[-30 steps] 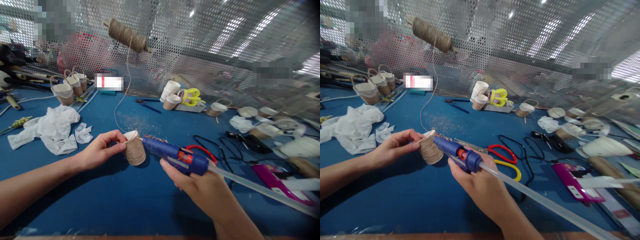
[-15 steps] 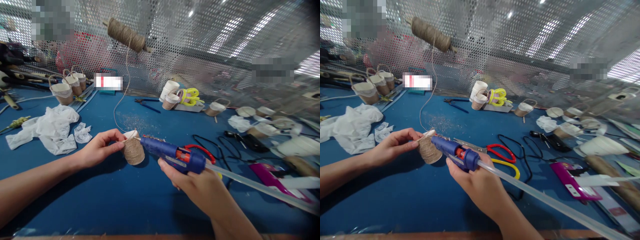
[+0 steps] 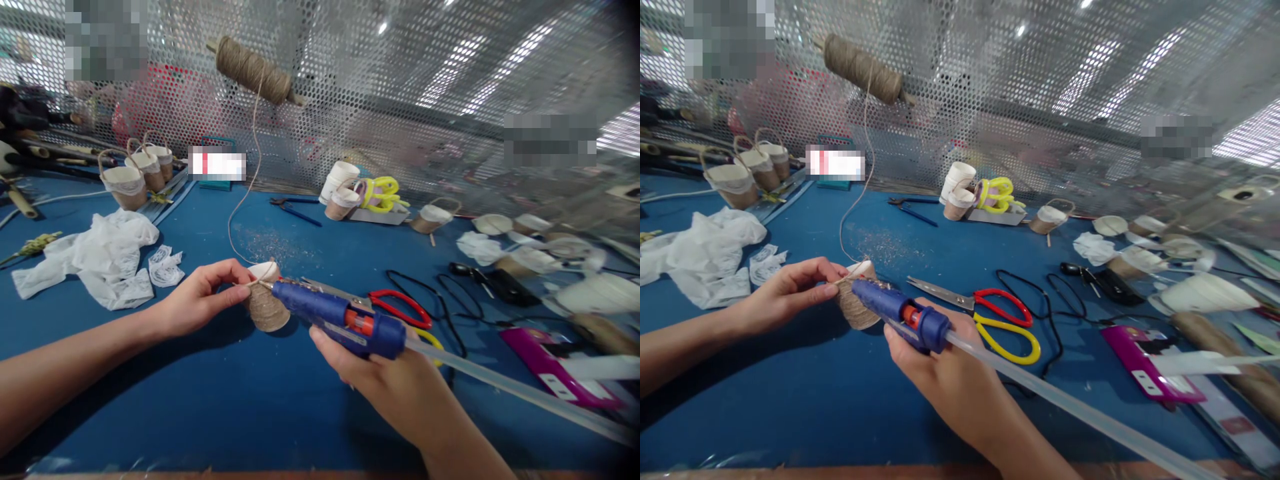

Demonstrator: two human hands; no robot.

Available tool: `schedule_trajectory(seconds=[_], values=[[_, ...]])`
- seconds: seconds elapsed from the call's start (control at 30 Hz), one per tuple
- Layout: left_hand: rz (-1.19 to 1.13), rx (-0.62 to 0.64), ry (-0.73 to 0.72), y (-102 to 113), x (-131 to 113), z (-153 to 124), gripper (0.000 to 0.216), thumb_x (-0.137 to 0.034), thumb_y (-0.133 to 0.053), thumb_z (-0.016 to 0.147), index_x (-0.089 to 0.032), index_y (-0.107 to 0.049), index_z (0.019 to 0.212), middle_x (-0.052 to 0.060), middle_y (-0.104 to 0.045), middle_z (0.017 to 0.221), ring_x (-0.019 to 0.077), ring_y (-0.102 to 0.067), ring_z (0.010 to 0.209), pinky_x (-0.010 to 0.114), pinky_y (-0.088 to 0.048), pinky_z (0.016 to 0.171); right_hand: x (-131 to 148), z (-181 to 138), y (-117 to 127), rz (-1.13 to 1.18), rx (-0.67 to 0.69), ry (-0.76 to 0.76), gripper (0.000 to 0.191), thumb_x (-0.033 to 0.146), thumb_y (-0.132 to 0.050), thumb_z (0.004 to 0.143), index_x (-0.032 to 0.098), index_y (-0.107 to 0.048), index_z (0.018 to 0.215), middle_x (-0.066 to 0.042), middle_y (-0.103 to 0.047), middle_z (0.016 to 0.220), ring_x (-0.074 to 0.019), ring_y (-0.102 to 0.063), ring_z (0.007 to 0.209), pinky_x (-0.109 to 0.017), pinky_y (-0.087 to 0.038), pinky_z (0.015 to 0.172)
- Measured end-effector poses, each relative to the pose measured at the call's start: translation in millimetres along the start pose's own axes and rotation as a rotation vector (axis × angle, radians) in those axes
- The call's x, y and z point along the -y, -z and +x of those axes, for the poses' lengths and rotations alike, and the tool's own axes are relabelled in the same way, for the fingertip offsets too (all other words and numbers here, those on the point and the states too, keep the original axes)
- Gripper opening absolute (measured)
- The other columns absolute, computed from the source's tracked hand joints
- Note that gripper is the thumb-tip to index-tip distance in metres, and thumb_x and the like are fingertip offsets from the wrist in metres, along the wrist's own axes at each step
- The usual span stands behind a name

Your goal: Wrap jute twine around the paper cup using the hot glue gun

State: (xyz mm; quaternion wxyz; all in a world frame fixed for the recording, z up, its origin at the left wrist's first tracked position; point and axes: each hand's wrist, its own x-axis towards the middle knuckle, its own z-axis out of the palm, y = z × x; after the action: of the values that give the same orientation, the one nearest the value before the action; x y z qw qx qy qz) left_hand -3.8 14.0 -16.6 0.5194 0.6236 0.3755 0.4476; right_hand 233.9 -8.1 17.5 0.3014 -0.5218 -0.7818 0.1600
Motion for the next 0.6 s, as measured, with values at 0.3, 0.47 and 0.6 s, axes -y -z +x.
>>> schedule_trajectory(seconds=[0.3, 0.47, 0.6], values=[[-0.057, 0.022, 0.041, 3, -1, 1, 0.016, -0.028, -0.058, 0.080, -0.014, -0.054, 0.074, 0.006, -0.062, 0.089, 0.0153, -0.055, 0.082, 0.028, -0.042, 0.076, -14, 13, 16, -0.017, 0.143, 0.094, 0.015, 0.033, -0.058, 0.073, 0.030, -0.065, 0.060, 0.002, -0.053, 0.042, -0.0168, -0.056, 0.046, -0.027, -0.043, 0.042], [-0.062, 0.011, 0.036, 4, 0, 2, 0.015, -0.026, -0.059, 0.079, -0.014, -0.053, 0.073, 0.005, -0.061, 0.086, 0.0144, -0.054, 0.081, 0.027, -0.041, 0.074, -11, 18, 11, 0.093, 0.153, -0.124, 0.023, 0.037, -0.060, 0.074, 0.025, -0.060, 0.055, 0.004, -0.050, 0.036, -0.0126, -0.050, 0.032, -0.025, -0.041, 0.034], [-0.064, 0.014, 0.033, 4, 1, 2, 0.015, -0.026, -0.059, 0.079, -0.014, -0.053, 0.072, 0.004, -0.061, 0.086, 0.0144, -0.054, 0.081, 0.027, -0.041, 0.074, -5, 20, 6, 0.146, 0.136, -0.232, 0.029, 0.042, -0.058, 0.073, 0.023, -0.054, 0.052, 0.005, -0.047, 0.035, -0.0112, -0.048, 0.031, -0.022, -0.042, 0.033]])
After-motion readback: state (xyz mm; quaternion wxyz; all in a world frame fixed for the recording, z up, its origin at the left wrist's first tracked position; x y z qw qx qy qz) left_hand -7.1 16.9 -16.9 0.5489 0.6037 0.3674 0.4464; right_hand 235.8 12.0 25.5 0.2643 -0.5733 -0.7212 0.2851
